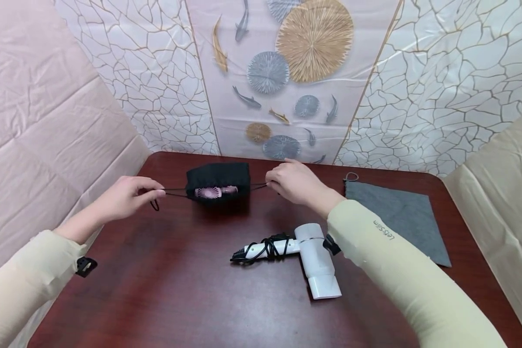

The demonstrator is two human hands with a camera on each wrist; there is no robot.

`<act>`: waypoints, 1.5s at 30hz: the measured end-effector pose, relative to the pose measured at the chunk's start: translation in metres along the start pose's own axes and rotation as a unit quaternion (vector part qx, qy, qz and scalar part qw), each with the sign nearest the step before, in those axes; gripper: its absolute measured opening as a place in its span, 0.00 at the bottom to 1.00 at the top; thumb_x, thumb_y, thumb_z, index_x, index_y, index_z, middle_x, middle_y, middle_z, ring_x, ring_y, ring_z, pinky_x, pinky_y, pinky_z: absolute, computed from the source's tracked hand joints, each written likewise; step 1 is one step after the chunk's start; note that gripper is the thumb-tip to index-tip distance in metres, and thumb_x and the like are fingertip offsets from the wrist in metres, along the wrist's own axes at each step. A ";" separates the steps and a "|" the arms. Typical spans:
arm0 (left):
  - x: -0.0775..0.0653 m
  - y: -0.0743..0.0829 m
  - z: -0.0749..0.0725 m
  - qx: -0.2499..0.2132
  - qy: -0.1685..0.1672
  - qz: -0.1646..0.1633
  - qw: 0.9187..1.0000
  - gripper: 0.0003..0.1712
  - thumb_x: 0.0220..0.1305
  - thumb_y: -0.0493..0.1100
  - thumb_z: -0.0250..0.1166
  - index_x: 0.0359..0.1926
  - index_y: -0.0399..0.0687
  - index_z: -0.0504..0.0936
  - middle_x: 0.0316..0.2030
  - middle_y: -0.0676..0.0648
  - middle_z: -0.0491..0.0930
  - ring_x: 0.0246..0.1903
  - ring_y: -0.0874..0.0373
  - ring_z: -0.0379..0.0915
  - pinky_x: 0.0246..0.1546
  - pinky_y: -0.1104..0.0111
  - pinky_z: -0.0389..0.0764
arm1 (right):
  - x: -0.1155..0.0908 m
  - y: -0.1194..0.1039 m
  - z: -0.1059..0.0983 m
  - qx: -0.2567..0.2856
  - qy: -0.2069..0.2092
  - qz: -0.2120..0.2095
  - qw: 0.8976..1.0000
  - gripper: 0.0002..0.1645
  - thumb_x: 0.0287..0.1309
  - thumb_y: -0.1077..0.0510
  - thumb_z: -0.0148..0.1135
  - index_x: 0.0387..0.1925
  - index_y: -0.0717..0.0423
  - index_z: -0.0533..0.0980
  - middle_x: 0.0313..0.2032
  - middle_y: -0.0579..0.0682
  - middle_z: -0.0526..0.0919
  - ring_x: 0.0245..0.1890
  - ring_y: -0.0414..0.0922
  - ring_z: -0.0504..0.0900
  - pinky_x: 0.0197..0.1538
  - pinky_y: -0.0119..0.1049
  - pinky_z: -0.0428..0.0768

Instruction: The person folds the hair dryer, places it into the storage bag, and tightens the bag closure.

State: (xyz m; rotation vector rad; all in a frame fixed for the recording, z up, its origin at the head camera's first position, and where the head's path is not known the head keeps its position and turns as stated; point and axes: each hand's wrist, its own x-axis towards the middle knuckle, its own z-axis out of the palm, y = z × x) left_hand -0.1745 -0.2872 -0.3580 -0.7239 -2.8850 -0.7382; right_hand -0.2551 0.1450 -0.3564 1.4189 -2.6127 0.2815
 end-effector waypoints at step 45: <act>0.013 -0.036 0.008 -0.013 0.055 -0.217 0.974 0.17 0.81 0.47 0.59 0.53 0.41 0.89 0.31 0.44 0.92 0.22 0.55 0.87 0.36 0.58 0.84 | -0.022 0.008 0.019 0.070 -0.033 0.076 0.994 0.04 0.74 0.58 0.67 0.40 0.49 0.86 0.34 0.42 0.87 0.33 0.41 0.83 0.42 0.46 0.82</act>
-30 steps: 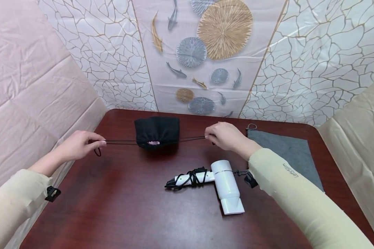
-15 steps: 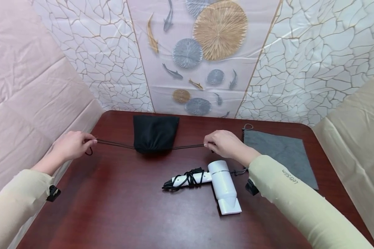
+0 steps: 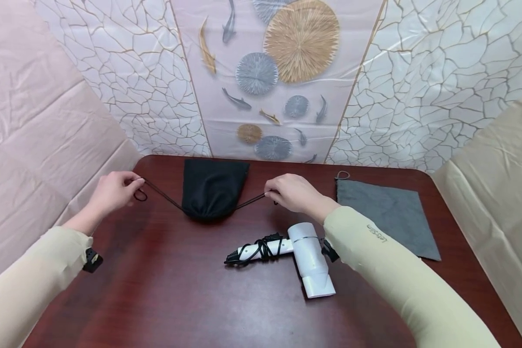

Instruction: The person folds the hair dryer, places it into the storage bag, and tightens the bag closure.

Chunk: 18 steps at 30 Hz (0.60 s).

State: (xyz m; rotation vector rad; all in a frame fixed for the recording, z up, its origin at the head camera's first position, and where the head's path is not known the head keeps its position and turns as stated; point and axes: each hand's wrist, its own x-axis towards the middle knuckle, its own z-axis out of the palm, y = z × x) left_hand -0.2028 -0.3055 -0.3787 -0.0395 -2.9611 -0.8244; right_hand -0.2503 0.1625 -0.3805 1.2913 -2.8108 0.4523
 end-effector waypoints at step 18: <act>0.008 0.034 0.021 0.096 -0.059 0.062 0.992 0.22 0.77 0.47 0.65 0.64 0.39 0.83 0.58 0.34 0.85 0.54 0.38 0.83 0.52 0.41 0.82 | 0.009 -0.007 0.000 -0.007 -0.048 0.054 0.997 0.21 0.75 0.50 0.66 0.62 0.55 0.84 0.59 0.55 0.87 0.64 0.57 0.82 0.67 0.58 0.78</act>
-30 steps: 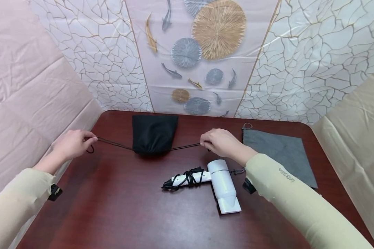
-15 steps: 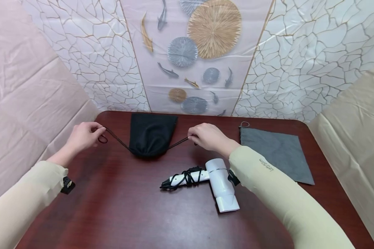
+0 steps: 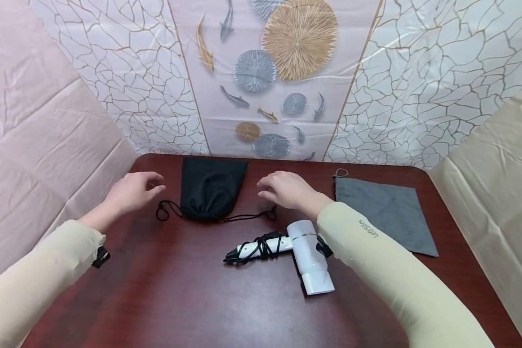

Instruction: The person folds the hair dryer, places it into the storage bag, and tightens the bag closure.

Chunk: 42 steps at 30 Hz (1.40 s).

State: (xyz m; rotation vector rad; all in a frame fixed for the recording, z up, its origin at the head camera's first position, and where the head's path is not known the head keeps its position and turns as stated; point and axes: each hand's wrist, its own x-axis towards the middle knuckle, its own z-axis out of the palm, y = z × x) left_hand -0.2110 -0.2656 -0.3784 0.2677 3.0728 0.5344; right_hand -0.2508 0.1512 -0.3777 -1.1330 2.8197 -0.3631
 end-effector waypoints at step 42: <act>-0.020 0.090 0.032 0.067 -0.070 0.264 0.960 0.31 0.74 0.57 0.69 0.70 0.49 0.81 0.67 0.40 0.79 0.65 0.44 0.79 0.59 0.47 0.83 | -0.135 0.011 -0.006 -0.113 0.016 -0.138 0.984 0.39 0.58 0.52 0.81 0.69 0.56 0.79 0.67 0.56 0.82 0.68 0.56 0.80 0.68 0.62 0.76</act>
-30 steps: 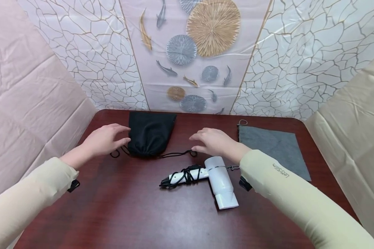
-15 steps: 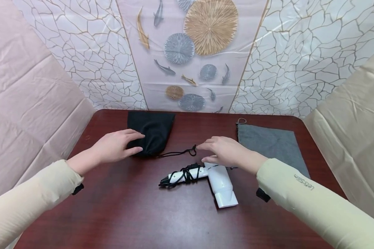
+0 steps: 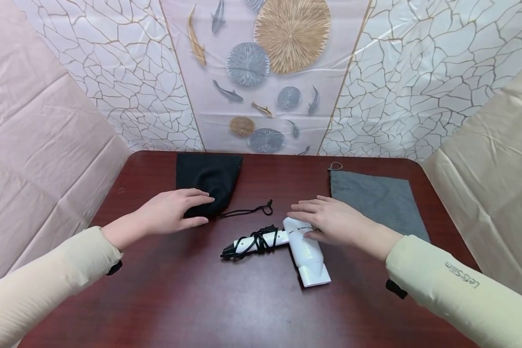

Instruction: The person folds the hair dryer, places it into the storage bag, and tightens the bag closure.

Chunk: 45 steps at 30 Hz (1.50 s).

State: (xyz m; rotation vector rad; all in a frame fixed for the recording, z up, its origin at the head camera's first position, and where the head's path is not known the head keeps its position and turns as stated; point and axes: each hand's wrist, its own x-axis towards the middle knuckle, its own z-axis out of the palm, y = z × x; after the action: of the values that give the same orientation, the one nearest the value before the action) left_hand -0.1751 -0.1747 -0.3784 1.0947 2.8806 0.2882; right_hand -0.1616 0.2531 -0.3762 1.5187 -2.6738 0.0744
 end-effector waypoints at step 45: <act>0.007 0.022 0.027 -0.001 -0.017 0.046 0.999 0.30 0.73 0.60 0.68 0.69 0.53 0.82 0.65 0.47 0.82 0.62 0.50 0.81 0.58 0.52 0.84 | -0.011 0.012 0.040 -0.177 0.039 -0.201 0.963 0.53 0.38 0.32 0.84 0.66 0.53 0.81 0.62 0.55 0.85 0.64 0.52 0.83 0.68 0.52 0.77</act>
State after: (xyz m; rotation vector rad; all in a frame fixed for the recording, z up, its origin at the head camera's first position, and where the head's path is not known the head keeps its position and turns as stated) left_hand -0.1624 -0.1497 -0.4003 1.2219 2.8040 0.2721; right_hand -0.1676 0.2656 -0.4167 1.8390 -2.1173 -0.3383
